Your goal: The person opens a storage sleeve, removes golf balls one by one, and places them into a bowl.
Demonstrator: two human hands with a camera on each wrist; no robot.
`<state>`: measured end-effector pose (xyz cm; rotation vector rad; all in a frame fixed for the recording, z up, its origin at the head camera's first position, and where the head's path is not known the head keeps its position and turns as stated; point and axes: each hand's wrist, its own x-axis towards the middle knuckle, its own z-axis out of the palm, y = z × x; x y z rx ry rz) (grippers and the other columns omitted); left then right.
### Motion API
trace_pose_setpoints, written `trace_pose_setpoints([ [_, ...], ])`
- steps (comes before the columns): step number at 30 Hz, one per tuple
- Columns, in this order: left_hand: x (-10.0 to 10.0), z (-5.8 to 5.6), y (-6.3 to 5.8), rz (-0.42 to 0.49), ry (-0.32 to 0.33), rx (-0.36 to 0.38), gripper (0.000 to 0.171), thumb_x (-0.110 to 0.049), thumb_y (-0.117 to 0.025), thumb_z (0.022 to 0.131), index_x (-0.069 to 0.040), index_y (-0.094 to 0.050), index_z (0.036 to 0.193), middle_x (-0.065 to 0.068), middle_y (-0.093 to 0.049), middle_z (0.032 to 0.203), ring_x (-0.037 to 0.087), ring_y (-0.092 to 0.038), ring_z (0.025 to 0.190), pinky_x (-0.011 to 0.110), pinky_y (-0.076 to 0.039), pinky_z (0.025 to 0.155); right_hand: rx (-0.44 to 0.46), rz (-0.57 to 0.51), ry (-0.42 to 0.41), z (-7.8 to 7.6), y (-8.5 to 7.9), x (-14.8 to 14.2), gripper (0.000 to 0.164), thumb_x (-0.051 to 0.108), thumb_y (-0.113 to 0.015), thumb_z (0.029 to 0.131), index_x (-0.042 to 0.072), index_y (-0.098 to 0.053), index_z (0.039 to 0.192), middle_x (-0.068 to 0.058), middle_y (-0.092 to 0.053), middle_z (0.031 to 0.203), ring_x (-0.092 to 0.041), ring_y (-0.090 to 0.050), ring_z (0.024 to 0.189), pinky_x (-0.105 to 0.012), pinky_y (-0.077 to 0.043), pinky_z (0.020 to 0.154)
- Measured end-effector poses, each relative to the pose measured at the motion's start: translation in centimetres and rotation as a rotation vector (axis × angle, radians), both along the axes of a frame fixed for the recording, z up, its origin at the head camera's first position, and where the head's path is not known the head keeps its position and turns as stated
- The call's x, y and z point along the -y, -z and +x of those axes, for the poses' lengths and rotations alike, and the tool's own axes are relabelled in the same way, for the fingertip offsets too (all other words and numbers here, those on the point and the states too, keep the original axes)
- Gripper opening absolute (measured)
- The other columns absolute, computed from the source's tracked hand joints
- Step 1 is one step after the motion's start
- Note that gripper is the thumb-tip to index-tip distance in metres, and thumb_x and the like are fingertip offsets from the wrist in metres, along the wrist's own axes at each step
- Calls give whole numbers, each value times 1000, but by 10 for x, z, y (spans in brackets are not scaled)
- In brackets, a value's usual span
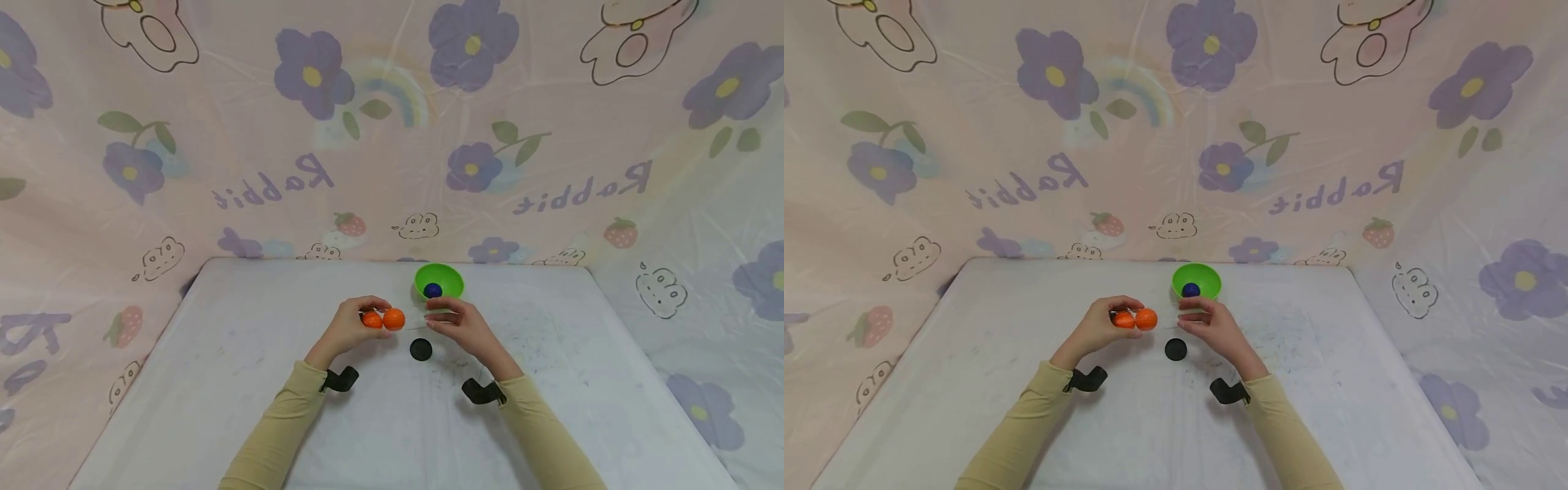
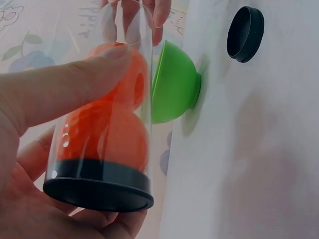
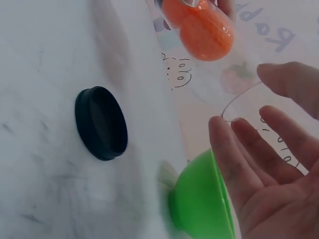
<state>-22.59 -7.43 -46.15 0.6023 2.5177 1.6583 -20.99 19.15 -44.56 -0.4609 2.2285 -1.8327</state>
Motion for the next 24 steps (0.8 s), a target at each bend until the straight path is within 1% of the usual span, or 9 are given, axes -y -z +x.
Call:
trace_pose_setpoints([
  [3, 0, 0, -1, -9, -2, -1, 46, -9, -89, 64, -15, -70, 105, -3, -66, 101, 18, -58, 89, 34, -49, 81, 9, -39, 4, 0, 6, 0, 43, 1, -67, 88, -4, -52, 128, -25, -51, 128, -49, -50, 116, -32, -50, 87],
  [6, -1, 1, -4, -14, -3, 5, 46, -9, -89, 64, -14, -70, 106, -2, -65, 100, 18, -57, 89, 33, -49, 81, -3, -45, 12, -1, 14, -1, 44, 4, -69, 87, -3, -52, 127, -28, -49, 129, -49, -51, 115, -31, -50, 87],
  [8, -1, 2, -5, -12, 0, 8, 46, -9, -89, 64, -13, -70, 106, -1, -65, 101, 18, -58, 91, 33, -49, 82, 3, -62, 12, 0, 14, -1, 45, 4, -70, 87, -5, -52, 127, -32, -47, 130, -50, -51, 114, -31, -50, 87],
  [12, -2, 2, -6, -9, 10, 0, 45, -7, -88, 65, -12, -70, 106, -1, -65, 103, 18, -58, 94, 33, -49, 84, 14, -91, 11, 1, 16, 0, 47, 2, -69, 87, -8, -49, 129, -33, -46, 130, -51, -50, 115, -31, -50, 87],
  [16, -2, 3, -7, -13, 6, 5, 45, -2, -87, 66, -12, -70, 106, -1, -65, 105, 18, -58, 96, 34, -49, 85, 30, -92, 26, 0, 23, 1, 46, 4, -69, 87, -3, -51, 129, -31, -46, 131, -46, -52, 115, -31, -50, 87],
  [19, -3, 3, -8, -27, 2, 13, 45, -2, -87, 65, -12, -70, 106, -1, -65, 104, 18, -58, 96, 33, -49, 86, 56, -83, 40, 1, 24, 1, 43, 7, -70, 87, 4, -54, 128, -28, -46, 132, -42, -54, 115, -31, -50, 87],
  [24, -3, 5, -10, -53, 11, -7, 44, -5, -87, 66, -11, -69, 106, -1, -64, 102, 18, -58, 93, 32, -49, 85, 81, -96, 35, 1, 25, 1, 43, 7, -69, 88, 6, -54, 127, -28, -46, 133, -43, -53, 117, -31, -50, 88],
])
